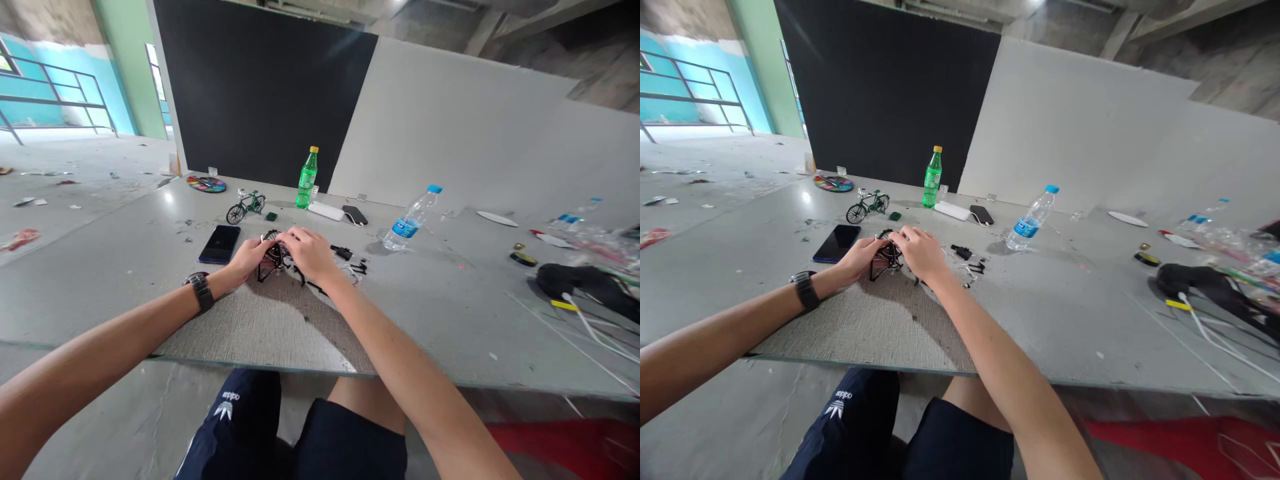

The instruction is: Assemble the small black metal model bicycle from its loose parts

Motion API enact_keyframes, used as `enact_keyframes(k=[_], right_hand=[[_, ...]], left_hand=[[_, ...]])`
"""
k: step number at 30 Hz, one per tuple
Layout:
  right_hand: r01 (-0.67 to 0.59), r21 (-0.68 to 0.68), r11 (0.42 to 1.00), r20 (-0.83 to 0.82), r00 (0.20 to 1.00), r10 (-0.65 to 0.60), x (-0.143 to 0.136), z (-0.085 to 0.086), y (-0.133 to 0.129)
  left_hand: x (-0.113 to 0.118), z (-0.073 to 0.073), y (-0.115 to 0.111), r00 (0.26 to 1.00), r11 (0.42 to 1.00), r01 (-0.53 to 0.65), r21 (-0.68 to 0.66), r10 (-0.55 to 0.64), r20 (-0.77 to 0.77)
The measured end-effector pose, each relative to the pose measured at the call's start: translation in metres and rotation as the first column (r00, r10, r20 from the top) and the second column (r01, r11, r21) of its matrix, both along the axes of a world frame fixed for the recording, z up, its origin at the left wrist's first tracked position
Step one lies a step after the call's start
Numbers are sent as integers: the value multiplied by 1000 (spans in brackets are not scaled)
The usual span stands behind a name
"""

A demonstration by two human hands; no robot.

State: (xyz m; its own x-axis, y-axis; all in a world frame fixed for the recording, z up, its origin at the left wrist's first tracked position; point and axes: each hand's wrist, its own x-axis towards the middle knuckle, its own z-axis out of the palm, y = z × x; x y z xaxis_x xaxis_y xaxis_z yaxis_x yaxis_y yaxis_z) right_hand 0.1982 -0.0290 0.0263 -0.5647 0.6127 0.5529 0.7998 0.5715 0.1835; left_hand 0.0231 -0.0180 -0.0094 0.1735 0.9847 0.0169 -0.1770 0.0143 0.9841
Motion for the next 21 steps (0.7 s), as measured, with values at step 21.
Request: enact_keyframes(k=[21], right_hand=[[105,104,989,24,994,-108,-10,-2,-7]], left_hand=[[2,-3,4,998,977,-53,209,49,25]])
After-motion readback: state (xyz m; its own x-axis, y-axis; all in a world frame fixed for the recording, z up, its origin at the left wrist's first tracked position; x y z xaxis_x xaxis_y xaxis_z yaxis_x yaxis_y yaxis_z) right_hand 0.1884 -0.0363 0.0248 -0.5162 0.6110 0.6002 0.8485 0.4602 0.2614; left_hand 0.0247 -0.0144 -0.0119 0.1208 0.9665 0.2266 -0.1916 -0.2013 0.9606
